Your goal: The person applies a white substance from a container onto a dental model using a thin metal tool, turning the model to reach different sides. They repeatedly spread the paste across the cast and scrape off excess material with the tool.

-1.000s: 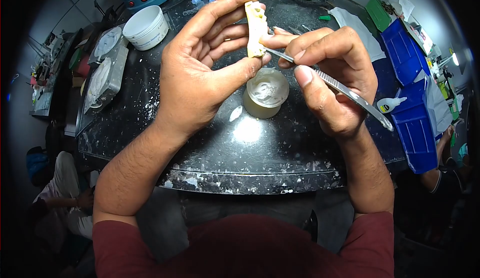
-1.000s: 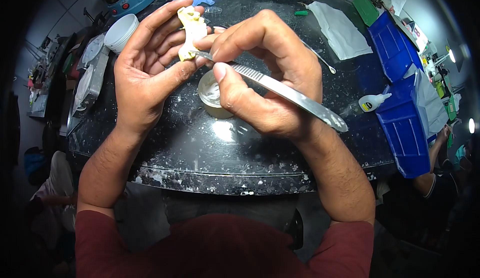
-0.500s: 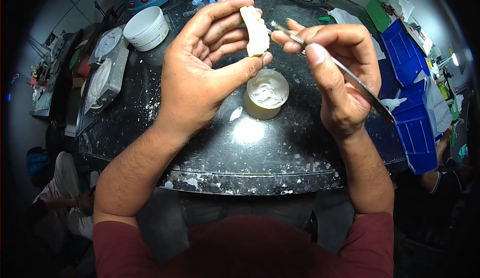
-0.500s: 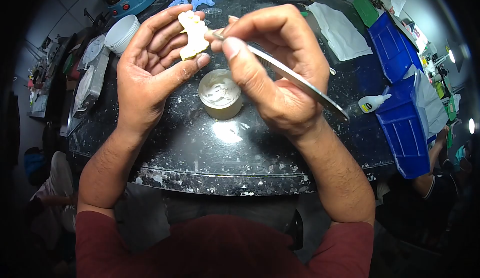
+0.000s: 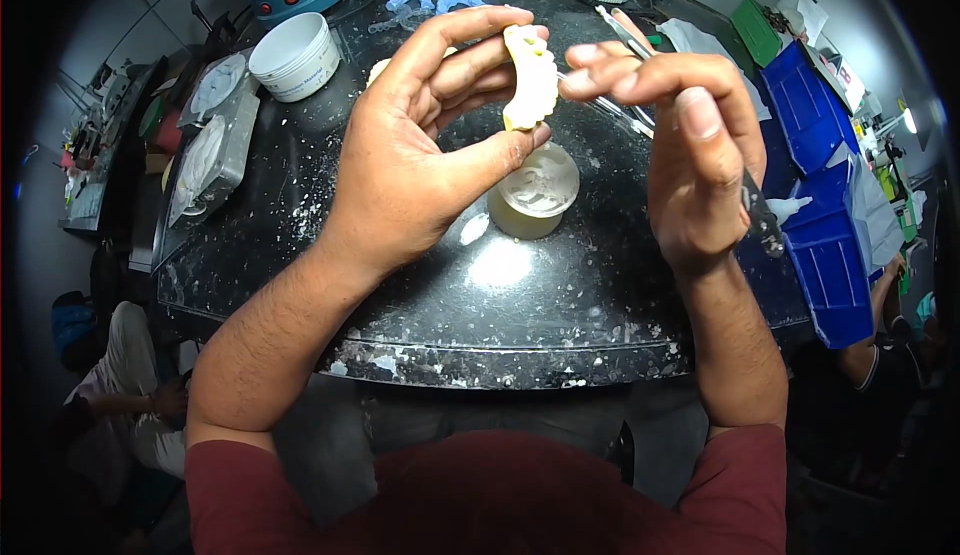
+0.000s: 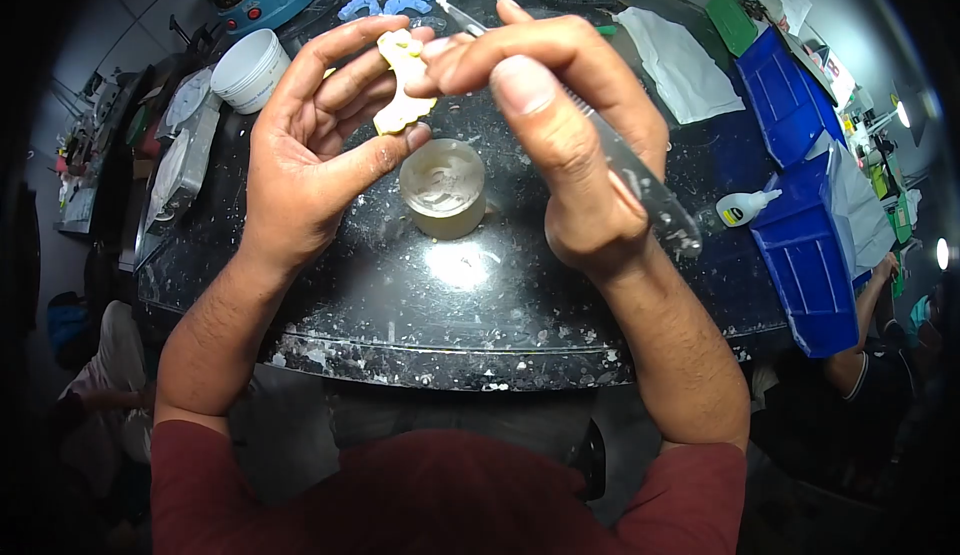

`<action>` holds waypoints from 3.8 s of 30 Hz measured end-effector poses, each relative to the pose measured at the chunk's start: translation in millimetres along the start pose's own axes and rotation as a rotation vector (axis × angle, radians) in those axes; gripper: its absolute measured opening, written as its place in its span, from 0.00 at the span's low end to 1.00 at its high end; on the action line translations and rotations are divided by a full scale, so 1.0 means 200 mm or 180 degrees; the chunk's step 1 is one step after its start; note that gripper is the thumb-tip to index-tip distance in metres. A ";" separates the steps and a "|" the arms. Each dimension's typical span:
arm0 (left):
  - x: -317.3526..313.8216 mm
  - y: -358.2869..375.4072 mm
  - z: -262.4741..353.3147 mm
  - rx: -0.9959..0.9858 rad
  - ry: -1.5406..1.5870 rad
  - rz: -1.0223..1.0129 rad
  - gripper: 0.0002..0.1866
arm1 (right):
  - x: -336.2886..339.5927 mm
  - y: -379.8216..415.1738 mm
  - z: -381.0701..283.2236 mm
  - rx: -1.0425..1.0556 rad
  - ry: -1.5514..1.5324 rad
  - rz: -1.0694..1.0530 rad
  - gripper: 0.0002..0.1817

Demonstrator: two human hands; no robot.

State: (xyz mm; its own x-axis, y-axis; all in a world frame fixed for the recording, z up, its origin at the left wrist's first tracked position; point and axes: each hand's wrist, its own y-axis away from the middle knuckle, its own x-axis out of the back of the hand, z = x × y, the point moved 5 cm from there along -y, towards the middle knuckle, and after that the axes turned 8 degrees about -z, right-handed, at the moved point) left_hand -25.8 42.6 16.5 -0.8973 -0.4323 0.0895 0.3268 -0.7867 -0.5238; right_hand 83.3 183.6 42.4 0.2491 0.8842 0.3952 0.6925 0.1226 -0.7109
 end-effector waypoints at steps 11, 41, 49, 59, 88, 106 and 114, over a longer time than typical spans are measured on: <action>0.02 -0.01 -0.04 0.0071 0.0634 0.0245 0.33 | 0.08 -0.02 0.03 -0.0334 -0.0022 0.1048 0.20; 0.05 -0.02 -0.03 0.0140 0.0700 0.0483 0.37 | 0.03 0.05 0.16 -0.1102 -0.1097 0.1357 0.17; 0.05 0.00 -0.01 -0.0173 0.0308 0.0396 0.37 | 0.04 0.05 0.16 -0.1165 -0.0960 0.1481 0.22; 0.04 0.00 -0.01 0.0018 0.0366 0.0341 0.37 | 0.03 0.04 0.16 -0.1019 -0.0760 0.1631 0.27; 0.02 0.00 -0.01 0.0176 0.0306 0.0171 0.31 | 0.01 0.02 0.10 -0.0607 -0.1086 0.1088 0.12; 0.04 0.00 -0.01 0.0205 0.0256 -0.0145 0.30 | -0.04 0.01 0.07 -0.0408 -0.1070 0.0740 0.06; 0.03 0.00 -0.01 0.0087 0.0422 0.0140 0.26 | -0.03 0.01 0.06 -0.0465 -0.0672 0.0434 0.04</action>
State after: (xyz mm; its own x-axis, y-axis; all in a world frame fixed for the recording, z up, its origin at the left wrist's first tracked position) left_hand -32.2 40.1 15.9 -0.9126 -0.4061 -0.0468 0.3731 -0.7807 -0.5013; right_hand 75.8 183.1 31.1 0.2109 0.9642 0.1610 0.7563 -0.0566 -0.6518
